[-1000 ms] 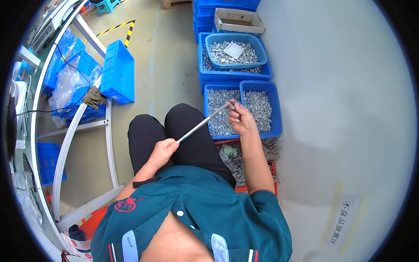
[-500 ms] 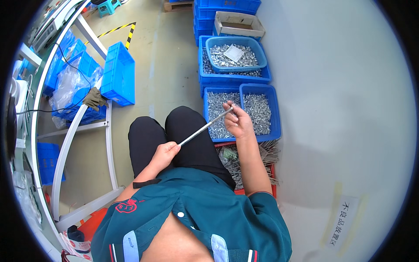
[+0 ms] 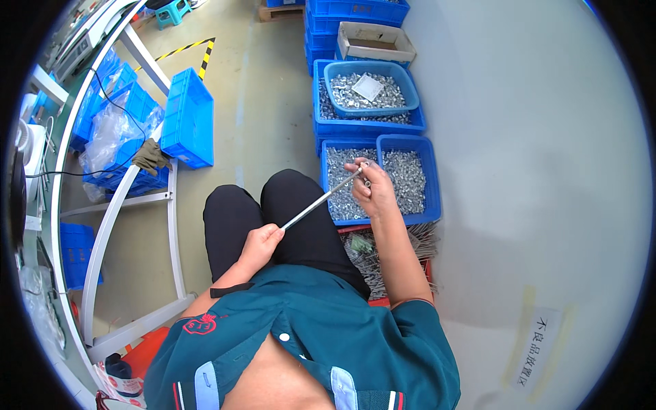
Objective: Sliding small metal components onto a long thin metal rod in a factory assembly setting.
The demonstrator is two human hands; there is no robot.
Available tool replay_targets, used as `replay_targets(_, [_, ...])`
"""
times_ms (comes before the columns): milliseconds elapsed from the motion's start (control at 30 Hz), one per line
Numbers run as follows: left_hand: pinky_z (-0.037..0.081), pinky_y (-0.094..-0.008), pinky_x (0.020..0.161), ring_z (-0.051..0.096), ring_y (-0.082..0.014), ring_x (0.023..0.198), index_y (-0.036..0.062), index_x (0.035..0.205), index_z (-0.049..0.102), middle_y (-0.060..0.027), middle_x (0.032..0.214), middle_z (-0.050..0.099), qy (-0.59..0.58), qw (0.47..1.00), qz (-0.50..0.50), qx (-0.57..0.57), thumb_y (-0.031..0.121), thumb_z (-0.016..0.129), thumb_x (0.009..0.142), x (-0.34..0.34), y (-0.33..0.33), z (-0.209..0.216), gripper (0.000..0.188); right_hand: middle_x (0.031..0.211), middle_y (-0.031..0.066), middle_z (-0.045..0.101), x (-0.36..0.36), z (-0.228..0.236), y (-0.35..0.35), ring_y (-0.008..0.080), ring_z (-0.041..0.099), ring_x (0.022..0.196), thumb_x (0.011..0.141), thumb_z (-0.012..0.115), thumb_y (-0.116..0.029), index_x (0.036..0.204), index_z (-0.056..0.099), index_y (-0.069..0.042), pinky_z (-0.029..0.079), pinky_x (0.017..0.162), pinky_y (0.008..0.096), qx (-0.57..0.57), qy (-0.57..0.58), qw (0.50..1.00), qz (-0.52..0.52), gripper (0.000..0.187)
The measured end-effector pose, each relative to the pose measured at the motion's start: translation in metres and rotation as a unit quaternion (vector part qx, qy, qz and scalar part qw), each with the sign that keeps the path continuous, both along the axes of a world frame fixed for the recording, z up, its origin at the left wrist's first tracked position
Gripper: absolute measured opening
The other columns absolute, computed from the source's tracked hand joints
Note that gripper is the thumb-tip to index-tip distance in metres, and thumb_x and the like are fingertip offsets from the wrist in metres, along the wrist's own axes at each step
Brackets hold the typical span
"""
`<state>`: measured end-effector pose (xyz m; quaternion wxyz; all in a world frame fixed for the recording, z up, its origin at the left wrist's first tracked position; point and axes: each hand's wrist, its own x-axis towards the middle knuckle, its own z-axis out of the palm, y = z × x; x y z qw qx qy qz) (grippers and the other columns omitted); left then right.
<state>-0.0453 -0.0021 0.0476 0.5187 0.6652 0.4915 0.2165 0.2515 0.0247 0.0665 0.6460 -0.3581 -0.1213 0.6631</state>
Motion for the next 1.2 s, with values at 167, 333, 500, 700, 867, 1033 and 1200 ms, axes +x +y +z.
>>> replay_targets(167, [0.038, -0.0322, 0.05, 0.047, -0.0194, 0.049, 0.0011, 0.071, 0.054, -0.01, 0.054, 0.047, -0.016, 1.0, 0.01, 0.025, 0.023, 0.053, 0.088, 0.004, 0.0, -0.002, 0.028, 0.094, 0.0163, 0.063, -0.006, 0.0, 0.005, 0.0053, 0.034, 0.037, 0.091, 0.044, -0.012, 0.099, 0.053, -0.004, 0.024, 0.032, 0.0179, 0.041, 0.054, 0.998, -0.003, 0.015])
replay_targets(333, [0.034, -0.0271, 0.05, 0.038, -0.0089, 0.054, 0.0007, 0.069, 0.051, -0.0013, 0.055, 0.041, -0.114, 0.991, -0.009, -0.065, 0.022, 0.053, 0.089, 0.002, 0.005, -0.011, 0.03, 0.096, 0.0164, 0.062, -0.009, 0.014, 0.01, 0.0058, 0.036, 0.041, 0.091, 0.045, -0.012, 0.101, 0.053, -0.003, 0.026, 0.034, 0.0174, 0.054, 0.047, 0.997, -0.01, 0.016])
replay_targets(500, [0.034, -0.0256, 0.05, 0.036, -0.0073, 0.055, 0.0006, 0.069, 0.05, 0.0005, 0.056, 0.04, -0.132, 0.989, -0.01, -0.06, 0.022, 0.052, 0.09, -0.001, 0.007, -0.011, 0.03, 0.077, 0.0032, 0.052, 0.007, 0.014, 0.008, 0.0059, 0.036, 0.047, 0.092, 0.045, -0.013, 0.109, 0.054, -0.002, 0.027, 0.038, 0.0176, -0.024, -0.063, 0.998, -0.016, 0.022])
replay_targets(700, [0.034, -0.0266, 0.05, 0.037, -0.0076, 0.054, 0.0003, 0.07, 0.051, -0.0011, 0.055, 0.04, -0.115, 0.993, 0.0, -0.042, 0.02, 0.053, 0.089, -0.003, 0.007, -0.013, 0.028, 0.078, 0.0037, 0.049, 0.012, 0.01, 0.003, 0.0078, 0.04, 0.06, 0.093, 0.046, -0.015, 0.111, 0.053, 0.001, 0.03, 0.044, 0.0182, -0.031, 0.065, 0.997, 0.03, 0.026])
replay_targets(867, [0.035, -0.0281, 0.049, 0.039, -0.0091, 0.052, -0.0004, 0.071, 0.052, -0.0041, 0.054, 0.042, -0.094, 0.995, -0.003, -0.019, 0.02, 0.054, 0.089, -0.002, 0.007, -0.007, 0.027, 0.077, 0.0035, 0.048, 0.015, 0.009, 0.0, 0.0073, 0.04, 0.061, 0.092, 0.047, -0.013, 0.11, 0.054, 0.002, 0.03, 0.045, 0.0179, 0.028, 0.097, 0.992, 0.074, 0.025])
replay_targets(1033, [0.036, -0.0297, 0.049, 0.042, -0.0133, 0.049, -0.0002, 0.072, 0.054, -0.0083, 0.054, 0.045, -0.054, 0.998, -0.01, 0.006, 0.021, 0.054, 0.088, 0.0, 0.006, 0.004, 0.026, 0.067, 0.0001, 0.045, 0.018, 0.015, -0.003, 0.0051, 0.036, 0.053, 0.089, 0.052, -0.01, 0.102, 0.057, 0.002, 0.027, 0.042, 0.0171, 0.035, 0.086, 0.99, 0.11, 0.019])
replay_targets(1200, [0.037, -0.0304, 0.049, 0.043, -0.0158, 0.049, -0.0002, 0.072, 0.054, -0.01, 0.054, 0.046, -0.023, 1.0, -0.004, 0.018, 0.021, 0.054, 0.088, 0.001, 0.005, 0.002, 0.026, 0.06, -0.0033, 0.042, 0.007, 0.031, 0.001, 0.0034, 0.035, 0.049, 0.087, 0.056, -0.012, 0.1, 0.058, 0.001, 0.026, 0.041, 0.0181, -0.01, -0.153, 0.986, 0.064, 0.019])
